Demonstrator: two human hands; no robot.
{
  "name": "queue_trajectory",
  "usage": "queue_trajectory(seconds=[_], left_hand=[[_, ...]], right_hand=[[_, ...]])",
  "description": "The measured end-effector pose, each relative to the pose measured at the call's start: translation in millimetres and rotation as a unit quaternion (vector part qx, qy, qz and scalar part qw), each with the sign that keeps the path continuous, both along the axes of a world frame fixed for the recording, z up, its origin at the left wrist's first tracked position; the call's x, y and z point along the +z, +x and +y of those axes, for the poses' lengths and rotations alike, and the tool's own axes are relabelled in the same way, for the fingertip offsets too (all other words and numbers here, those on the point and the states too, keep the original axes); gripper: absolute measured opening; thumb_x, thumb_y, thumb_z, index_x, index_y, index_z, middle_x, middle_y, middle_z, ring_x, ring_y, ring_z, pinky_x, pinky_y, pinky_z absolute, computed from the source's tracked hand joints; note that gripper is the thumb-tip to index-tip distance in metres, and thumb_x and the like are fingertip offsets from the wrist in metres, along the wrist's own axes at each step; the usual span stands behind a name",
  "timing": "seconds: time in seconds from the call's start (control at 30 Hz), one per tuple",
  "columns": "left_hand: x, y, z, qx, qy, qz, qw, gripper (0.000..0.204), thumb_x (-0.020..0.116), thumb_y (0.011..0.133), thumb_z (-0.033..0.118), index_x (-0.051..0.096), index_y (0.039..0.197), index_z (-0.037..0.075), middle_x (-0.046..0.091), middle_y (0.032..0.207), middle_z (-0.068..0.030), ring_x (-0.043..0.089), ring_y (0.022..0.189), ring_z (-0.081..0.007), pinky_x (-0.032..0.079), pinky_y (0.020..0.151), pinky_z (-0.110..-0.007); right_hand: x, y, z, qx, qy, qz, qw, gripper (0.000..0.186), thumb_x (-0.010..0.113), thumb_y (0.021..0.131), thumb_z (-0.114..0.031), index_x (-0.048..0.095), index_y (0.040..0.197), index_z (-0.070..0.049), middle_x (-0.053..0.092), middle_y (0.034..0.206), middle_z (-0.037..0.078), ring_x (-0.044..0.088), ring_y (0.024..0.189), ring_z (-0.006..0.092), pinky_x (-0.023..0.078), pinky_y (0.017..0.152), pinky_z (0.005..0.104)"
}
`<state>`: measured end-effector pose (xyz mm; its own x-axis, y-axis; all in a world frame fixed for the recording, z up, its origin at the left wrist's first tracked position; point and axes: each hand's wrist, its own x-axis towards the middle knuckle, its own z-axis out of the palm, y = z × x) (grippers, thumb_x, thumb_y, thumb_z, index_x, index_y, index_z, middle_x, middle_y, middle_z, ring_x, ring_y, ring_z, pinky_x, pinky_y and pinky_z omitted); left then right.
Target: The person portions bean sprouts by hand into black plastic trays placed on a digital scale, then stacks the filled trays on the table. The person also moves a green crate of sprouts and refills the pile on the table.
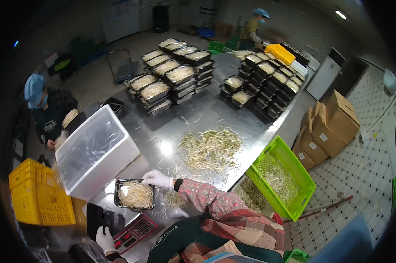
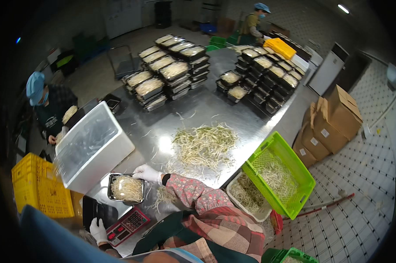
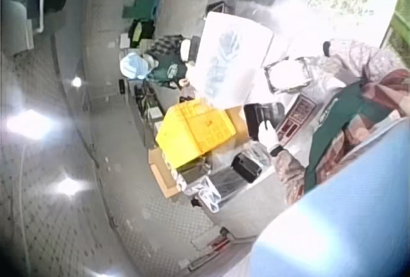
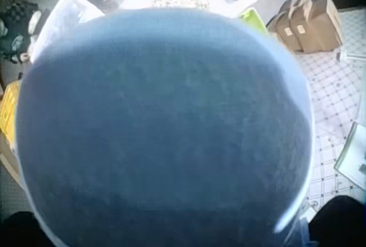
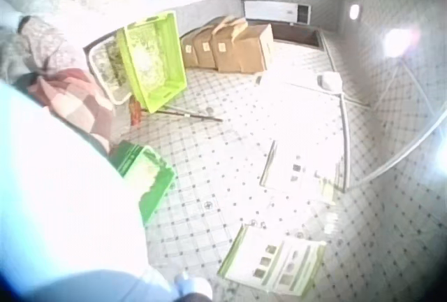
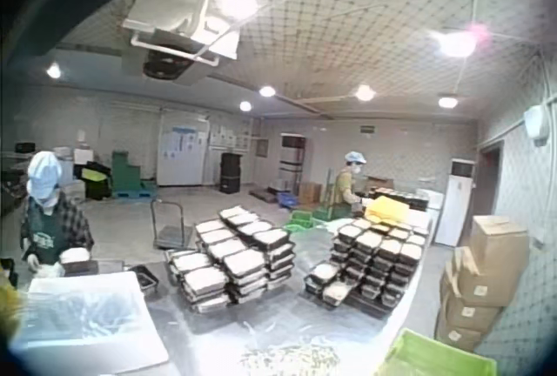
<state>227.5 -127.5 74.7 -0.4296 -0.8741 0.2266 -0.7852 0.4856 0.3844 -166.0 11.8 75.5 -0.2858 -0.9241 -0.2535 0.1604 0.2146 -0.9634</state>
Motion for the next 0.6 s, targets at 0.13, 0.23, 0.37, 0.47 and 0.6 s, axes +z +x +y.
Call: queue_trajectory(seconds=[0.13,0.23,0.37,0.47,0.6], left_hand=[[27.5,-26.5,-1.6,-0.009,0.025,-0.087,0.996,0.042,0.075,0.077,0.017,0.063,0.114,0.002,0.062,0.115,-0.0198,0.057,0.110,-0.0338,0.044,0.095,-0.043],[36.5,-29.5,-11.7,-0.073,-0.169,-0.046,0.982,0.048,0.073,0.079,0.012,0.057,0.122,-0.001,0.052,0.133,-0.0187,0.046,0.126,-0.0352,0.035,0.108,-0.044],[77.5,-112.2,17.8,-0.090,-0.079,0.067,0.991,0.032,0.063,0.087,0.006,0.060,0.117,-0.003,0.058,0.126,-0.0185,0.053,0.119,-0.0323,0.039,0.105,-0.039],[74.2,-171.5,39.4,-0.162,-0.004,0.173,0.971,0.022,0.061,0.087,0.001,0.064,0.108,-0.003,0.063,0.115,-0.0169,0.059,0.108,-0.0291,0.044,0.097,-0.037],[66.9,-207.3,58.2,-0.195,-0.003,0.186,0.963,0.019,0.062,0.082,-0.006,0.065,0.100,-0.003,0.066,0.103,-0.0150,0.062,0.097,-0.0270,0.047,0.090,-0.034]], right_hand=[[-13.6,-80.9,110.3,-0.275,-0.041,-0.087,0.957,0.016,0.063,0.090,-0.019,0.068,0.094,-0.004,0.061,0.070,0.001,0.049,0.045,0.0070,0.041,0.037,0.0220],[-23.3,-137.4,185.4,-0.495,-0.083,-0.126,0.856,0.018,0.060,0.092,-0.016,0.065,0.101,-0.001,0.060,0.070,0.002,0.048,0.047,0.0075,0.048,0.042,0.0244],[-47.5,-227.3,254.7,-0.657,-0.171,-0.157,0.717,0.008,0.056,0.093,-0.013,0.056,0.092,-0.006,0.053,0.068,0.002,0.047,0.047,0.0115,0.053,0.046,0.0339],[-41.3,-302.8,284.5,-0.754,-0.178,-0.164,0.611,0.006,0.059,0.090,-0.009,0.053,0.089,-0.006,0.051,0.069,0.004,0.048,0.047,0.0142,0.055,0.047,0.0398],[-36.9,-428.3,282.5,-0.764,-0.190,-0.125,0.604,0.010,0.060,0.089,-0.006,0.051,0.093,-0.004,0.053,0.073,0.008,0.051,0.048,0.0174,0.056,0.048,0.0421]])
